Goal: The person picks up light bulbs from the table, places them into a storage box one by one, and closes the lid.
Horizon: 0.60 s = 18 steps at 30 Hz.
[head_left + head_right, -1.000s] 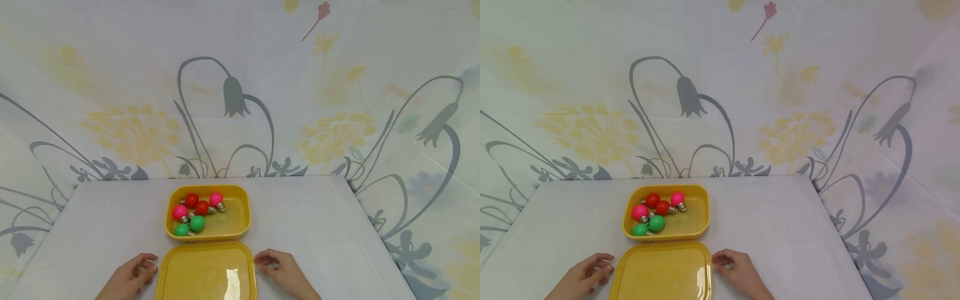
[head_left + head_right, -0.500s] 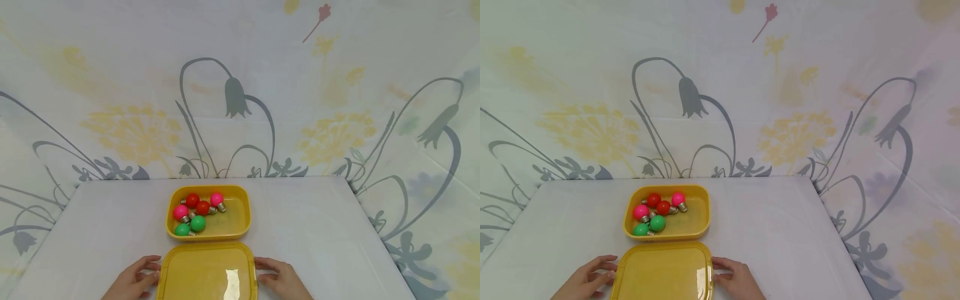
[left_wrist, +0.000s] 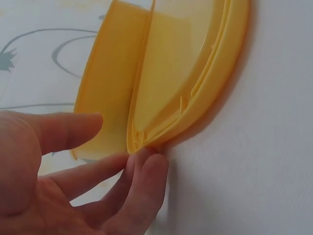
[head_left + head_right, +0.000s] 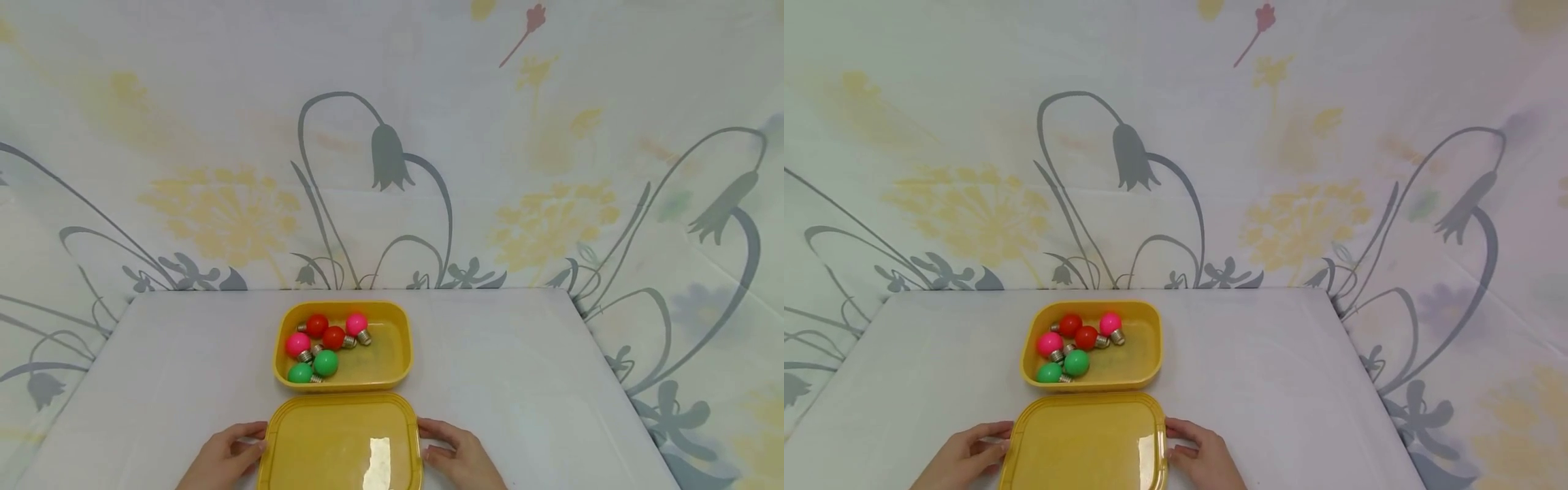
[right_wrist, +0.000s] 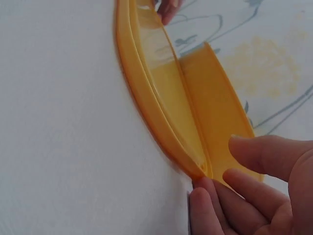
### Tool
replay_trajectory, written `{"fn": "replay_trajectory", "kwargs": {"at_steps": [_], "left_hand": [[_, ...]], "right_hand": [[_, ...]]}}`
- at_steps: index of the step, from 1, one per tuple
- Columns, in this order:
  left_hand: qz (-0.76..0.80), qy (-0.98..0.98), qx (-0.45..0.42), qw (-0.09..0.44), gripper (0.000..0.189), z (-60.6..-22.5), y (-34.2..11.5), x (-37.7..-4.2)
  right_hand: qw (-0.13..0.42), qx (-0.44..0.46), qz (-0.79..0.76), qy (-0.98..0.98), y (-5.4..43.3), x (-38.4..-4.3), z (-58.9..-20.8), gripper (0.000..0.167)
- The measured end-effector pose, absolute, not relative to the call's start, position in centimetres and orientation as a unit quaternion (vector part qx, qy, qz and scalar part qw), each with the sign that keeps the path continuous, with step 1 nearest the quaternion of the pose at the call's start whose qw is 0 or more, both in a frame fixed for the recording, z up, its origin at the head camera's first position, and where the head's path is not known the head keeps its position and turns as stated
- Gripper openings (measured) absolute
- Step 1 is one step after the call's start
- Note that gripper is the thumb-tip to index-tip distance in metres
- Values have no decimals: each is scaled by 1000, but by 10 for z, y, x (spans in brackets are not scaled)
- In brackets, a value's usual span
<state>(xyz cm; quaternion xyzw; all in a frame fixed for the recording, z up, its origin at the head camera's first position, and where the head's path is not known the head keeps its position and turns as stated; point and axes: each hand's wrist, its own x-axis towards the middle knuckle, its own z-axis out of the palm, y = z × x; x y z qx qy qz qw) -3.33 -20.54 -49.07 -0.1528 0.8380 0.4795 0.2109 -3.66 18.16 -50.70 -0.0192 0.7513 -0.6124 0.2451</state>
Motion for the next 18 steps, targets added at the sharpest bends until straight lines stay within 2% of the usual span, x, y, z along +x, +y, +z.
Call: {"fn": "replay_trajectory", "kwargs": {"at_steps": [6,18], "left_hand": [[472,848,-149,191,50,-492,-203,-31],[494,837,-156,178,42,-493,-201,-30]], "right_hand": [[215,-4,-634,743,177,-34,-514,56],[172,24,-597,783,170,-30,-511,48]]}}
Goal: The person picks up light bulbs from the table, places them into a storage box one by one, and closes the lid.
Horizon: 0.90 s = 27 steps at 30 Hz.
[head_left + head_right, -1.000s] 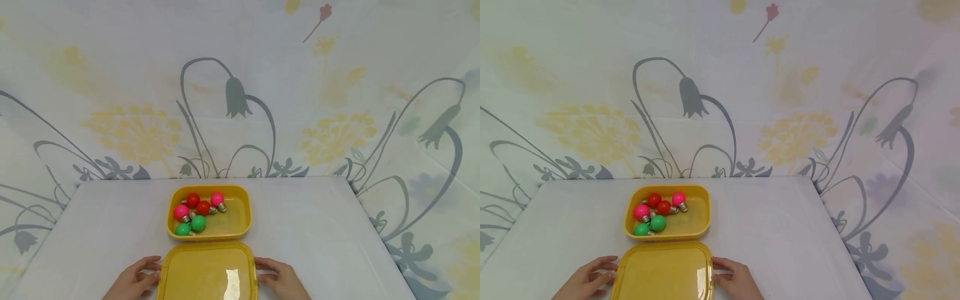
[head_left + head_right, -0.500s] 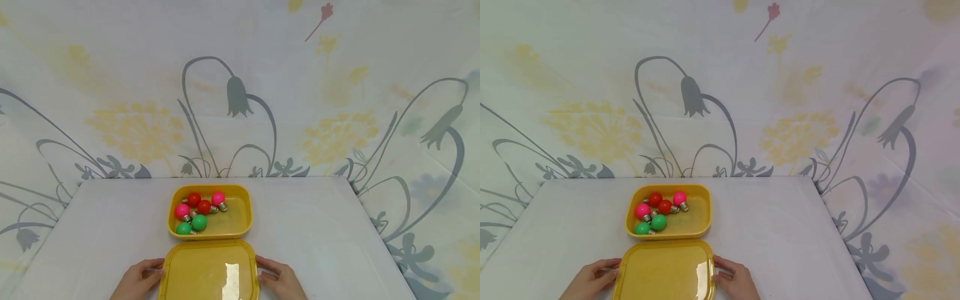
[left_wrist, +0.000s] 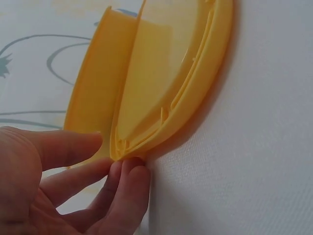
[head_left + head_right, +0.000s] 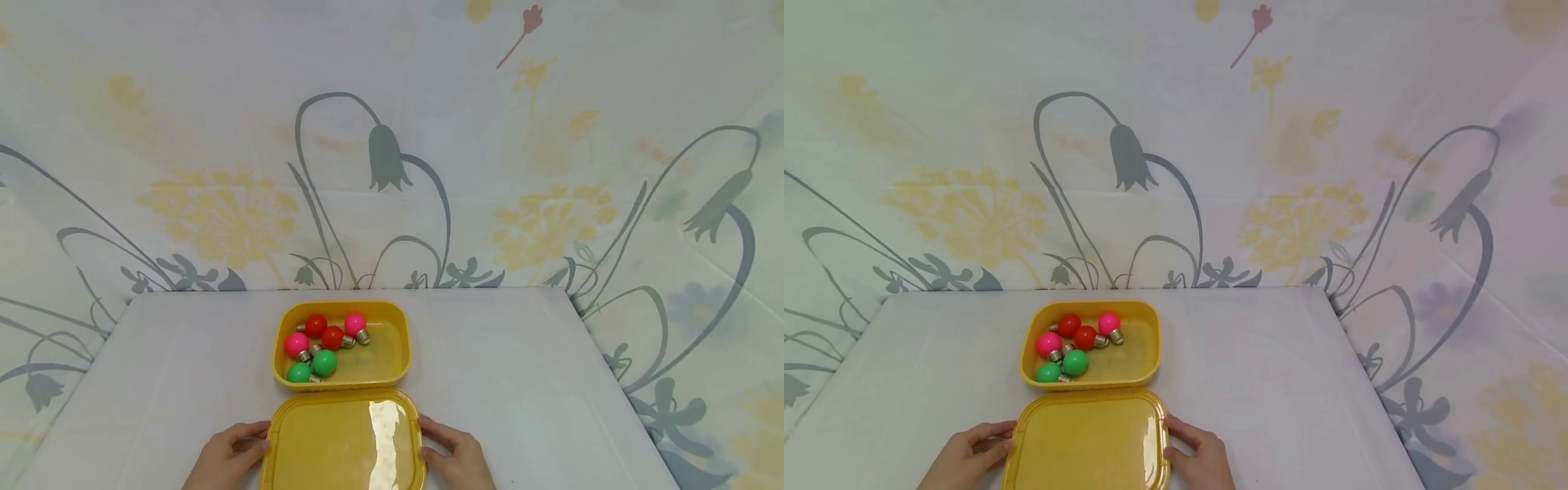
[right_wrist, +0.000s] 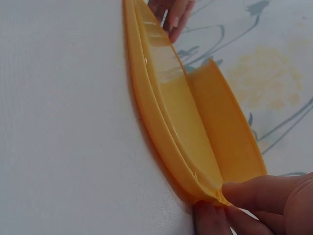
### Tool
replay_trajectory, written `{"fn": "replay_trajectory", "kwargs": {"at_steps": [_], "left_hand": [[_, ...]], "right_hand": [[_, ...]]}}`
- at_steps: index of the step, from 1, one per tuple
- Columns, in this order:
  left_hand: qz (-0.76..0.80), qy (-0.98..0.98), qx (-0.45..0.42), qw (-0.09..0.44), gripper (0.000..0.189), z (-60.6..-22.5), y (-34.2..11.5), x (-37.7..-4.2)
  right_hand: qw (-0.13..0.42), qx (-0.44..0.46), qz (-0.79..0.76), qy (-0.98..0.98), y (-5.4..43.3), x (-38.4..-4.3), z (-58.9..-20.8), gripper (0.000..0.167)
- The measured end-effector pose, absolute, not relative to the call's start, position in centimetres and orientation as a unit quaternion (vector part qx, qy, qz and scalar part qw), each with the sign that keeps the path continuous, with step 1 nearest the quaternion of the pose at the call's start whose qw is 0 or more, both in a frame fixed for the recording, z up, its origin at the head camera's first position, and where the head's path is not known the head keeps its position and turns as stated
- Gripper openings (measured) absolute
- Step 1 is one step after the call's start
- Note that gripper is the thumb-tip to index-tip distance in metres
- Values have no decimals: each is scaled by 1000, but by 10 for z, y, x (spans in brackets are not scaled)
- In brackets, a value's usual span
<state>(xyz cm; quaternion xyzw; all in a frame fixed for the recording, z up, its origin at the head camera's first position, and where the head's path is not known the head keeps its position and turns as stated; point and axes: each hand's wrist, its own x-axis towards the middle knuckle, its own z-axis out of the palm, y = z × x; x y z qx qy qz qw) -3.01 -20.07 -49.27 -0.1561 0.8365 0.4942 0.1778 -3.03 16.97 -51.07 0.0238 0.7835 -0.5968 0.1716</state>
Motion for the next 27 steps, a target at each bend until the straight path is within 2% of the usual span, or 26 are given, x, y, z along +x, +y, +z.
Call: {"fn": "replay_trajectory", "kwargs": {"at_steps": [10,21,27], "left_hand": [[502,830,-168,179,41,-494,-200,-29],[548,811,-155,134,33,-488,-205,-23],[553,815,-131,114,22,-480,-210,-22]], "right_hand": [[157,45,-592,790,169,-28,-512,42],[162,50,-633,755,172,-30,-507,36],[169,62,-652,737,171,-28,-499,42]]}}
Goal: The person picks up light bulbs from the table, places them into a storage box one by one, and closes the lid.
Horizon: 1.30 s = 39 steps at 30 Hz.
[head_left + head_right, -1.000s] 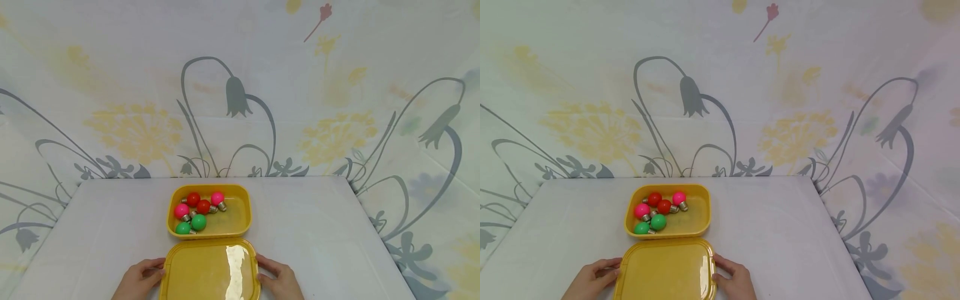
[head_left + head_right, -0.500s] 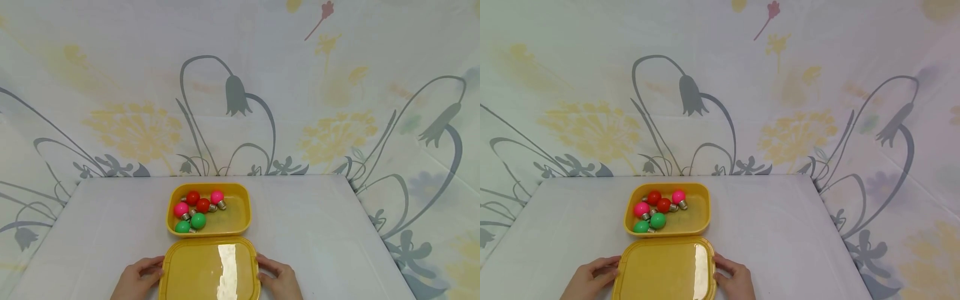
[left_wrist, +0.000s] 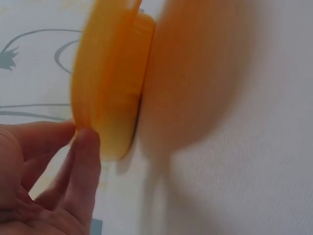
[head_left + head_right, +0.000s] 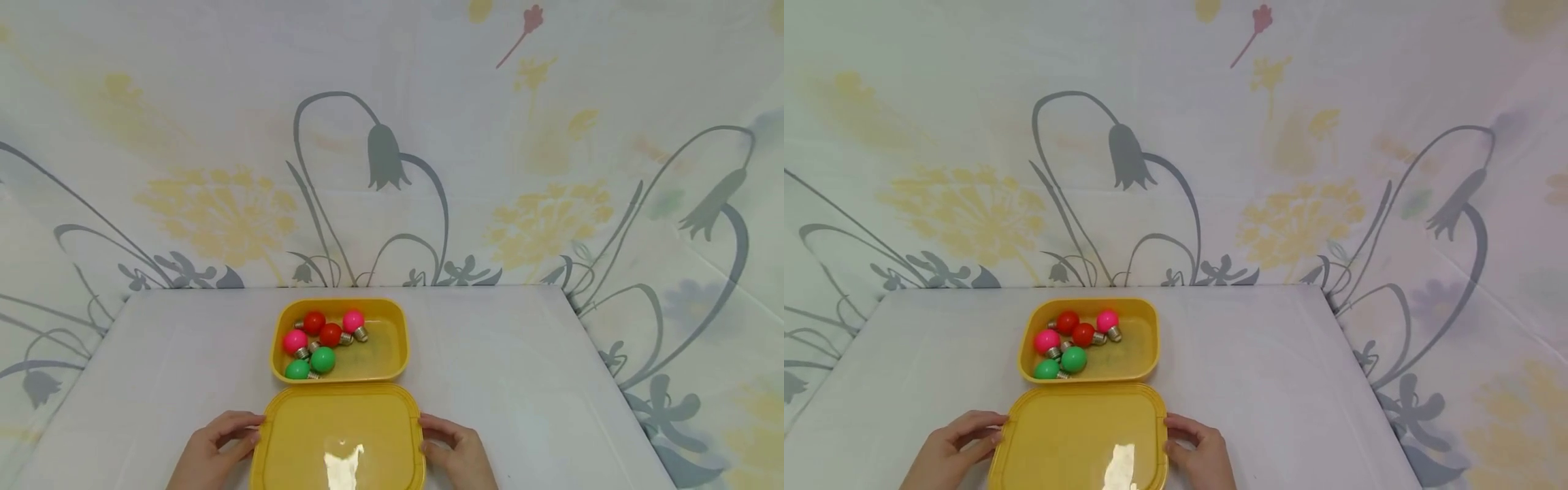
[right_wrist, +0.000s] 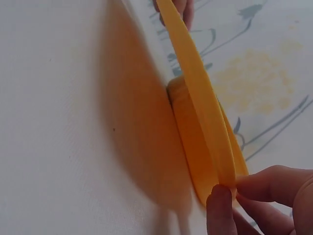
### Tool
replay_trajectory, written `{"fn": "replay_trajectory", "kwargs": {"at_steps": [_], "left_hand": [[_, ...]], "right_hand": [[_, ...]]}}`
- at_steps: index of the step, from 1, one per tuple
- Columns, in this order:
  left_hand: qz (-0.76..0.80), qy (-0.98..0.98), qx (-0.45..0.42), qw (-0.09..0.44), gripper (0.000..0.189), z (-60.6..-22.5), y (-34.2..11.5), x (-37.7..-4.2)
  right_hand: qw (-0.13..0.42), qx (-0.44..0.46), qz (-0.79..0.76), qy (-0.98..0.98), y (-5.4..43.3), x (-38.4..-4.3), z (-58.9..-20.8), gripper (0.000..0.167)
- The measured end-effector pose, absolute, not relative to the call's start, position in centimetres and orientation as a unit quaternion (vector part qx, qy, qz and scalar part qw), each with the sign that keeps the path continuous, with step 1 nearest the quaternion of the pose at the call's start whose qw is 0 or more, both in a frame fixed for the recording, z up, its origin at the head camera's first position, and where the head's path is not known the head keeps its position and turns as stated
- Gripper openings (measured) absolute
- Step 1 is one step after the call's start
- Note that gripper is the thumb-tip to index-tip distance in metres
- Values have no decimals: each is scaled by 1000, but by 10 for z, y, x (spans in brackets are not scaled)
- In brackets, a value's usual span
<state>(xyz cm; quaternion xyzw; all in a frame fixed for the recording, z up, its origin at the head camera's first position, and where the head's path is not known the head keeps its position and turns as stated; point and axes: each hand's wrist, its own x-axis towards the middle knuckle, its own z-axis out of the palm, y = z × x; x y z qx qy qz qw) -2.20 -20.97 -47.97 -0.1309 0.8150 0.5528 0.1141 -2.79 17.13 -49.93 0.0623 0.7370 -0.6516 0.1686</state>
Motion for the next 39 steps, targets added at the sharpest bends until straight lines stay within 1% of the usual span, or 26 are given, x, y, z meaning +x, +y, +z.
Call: {"fn": "replay_trajectory", "kwargs": {"at_steps": [2,4,9,19,22,25,28,32,35,39], "left_hand": [[559,813,-128,103,19,-478,-210,-21],[569,810,-117,80,19,-476,-210,-20],[561,826,-59,19,26,-480,-210,-13],[536,843,12,-51,28,-492,-214,-9],[531,845,19,-58,29,-493,-215,-9],[530,846,15,-48,26,-493,-216,-9],[532,845,33,-46,24,-493,-220,-9],[528,846,55,-55,25,-492,-224,-10],[525,848,41,-59,26,-489,-225,-11],[519,853,8,-55,28,-483,-223,-10]], "right_hand": [[176,66,-658,729,171,-27,-497,45],[183,66,-661,725,172,-26,-494,47],[204,63,-665,715,174,-26,-491,47],[240,49,-681,690,178,-26,-491,40],[242,33,-687,685,178,-26,-491,38],[236,10,-671,703,179,-26,-490,35],[224,-12,-662,715,179,-27,-490,34],[204,-35,-680,703,178,-26,-492,34],[179,-57,-681,707,178,-25,-494,34],[134,-89,-661,733,179,-24,-495,30]]}}
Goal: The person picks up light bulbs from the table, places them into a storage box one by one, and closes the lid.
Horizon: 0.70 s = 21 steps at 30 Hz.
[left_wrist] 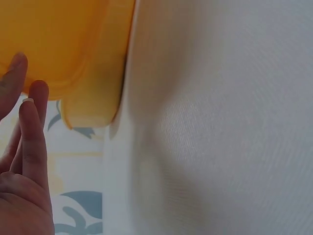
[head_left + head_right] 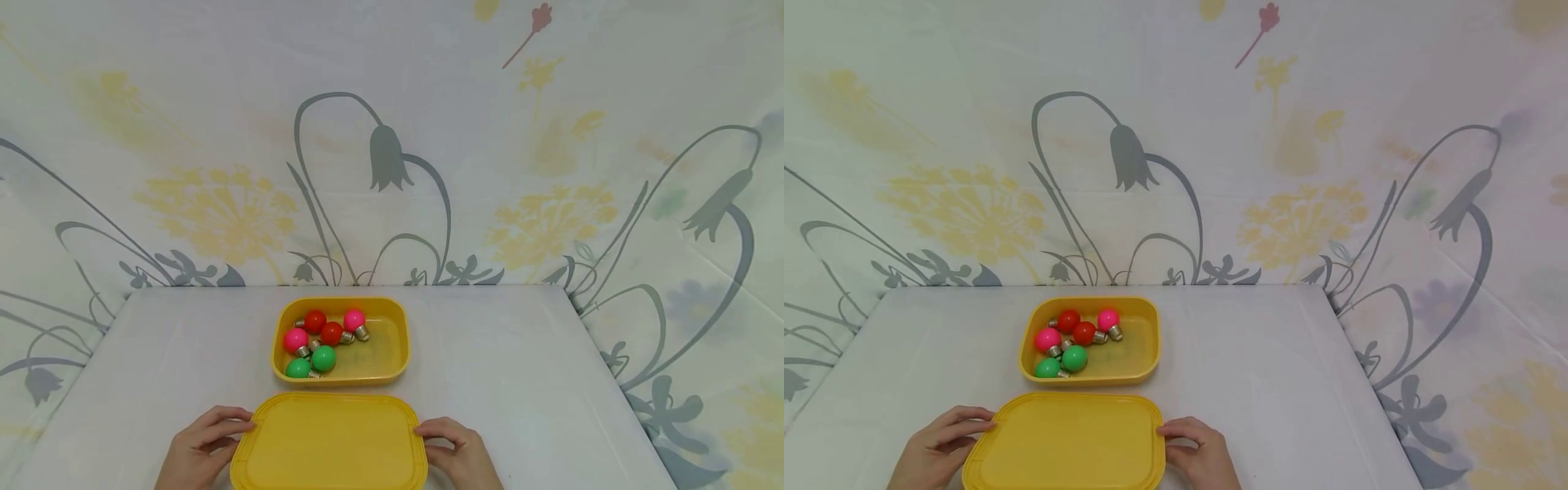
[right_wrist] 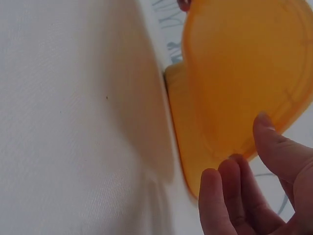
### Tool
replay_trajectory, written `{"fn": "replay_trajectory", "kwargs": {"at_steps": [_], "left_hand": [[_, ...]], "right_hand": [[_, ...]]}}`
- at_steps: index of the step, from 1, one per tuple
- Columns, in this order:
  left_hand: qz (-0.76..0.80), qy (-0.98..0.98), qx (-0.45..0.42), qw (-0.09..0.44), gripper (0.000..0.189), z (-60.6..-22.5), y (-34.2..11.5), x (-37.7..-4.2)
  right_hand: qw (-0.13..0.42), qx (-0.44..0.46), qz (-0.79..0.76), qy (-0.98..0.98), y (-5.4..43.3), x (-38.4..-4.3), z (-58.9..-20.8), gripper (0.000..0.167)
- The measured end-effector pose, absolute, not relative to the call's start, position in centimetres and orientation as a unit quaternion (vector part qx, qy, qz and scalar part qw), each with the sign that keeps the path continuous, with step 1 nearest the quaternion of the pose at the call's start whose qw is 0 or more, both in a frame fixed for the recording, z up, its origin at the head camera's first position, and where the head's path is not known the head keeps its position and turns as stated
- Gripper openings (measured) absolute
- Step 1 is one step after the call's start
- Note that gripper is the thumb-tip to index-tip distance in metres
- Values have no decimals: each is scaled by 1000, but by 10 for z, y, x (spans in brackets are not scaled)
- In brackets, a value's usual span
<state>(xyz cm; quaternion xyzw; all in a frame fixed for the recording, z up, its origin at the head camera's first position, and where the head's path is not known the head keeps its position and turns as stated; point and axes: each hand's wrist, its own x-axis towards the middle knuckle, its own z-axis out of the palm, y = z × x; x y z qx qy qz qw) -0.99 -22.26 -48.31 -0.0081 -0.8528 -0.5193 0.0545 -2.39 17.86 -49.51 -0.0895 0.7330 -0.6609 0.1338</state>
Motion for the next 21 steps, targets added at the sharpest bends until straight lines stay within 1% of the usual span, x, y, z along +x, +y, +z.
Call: {"fn": "replay_trajectory", "kwargs": {"at_steps": [2,7,14,16,21], "left_hand": [[-516,-855,11,48,28,-480,-222,-9],[-509,-858,39,46,28,-475,-220,-10],[-507,-859,45,56,28,-475,-217,-12],[-502,-862,52,53,26,-475,-216,-13],[-471,-877,88,17,20,-471,-213,-16]], "right_hand": [[121,-89,-653,743,178,-24,-494,27],[108,-54,-637,761,174,-23,-491,20],[44,-53,-645,761,167,-22,-492,17],[41,-55,-657,751,166,-23,-492,17],[72,-27,-666,742,164,-23,-490,22]]}}
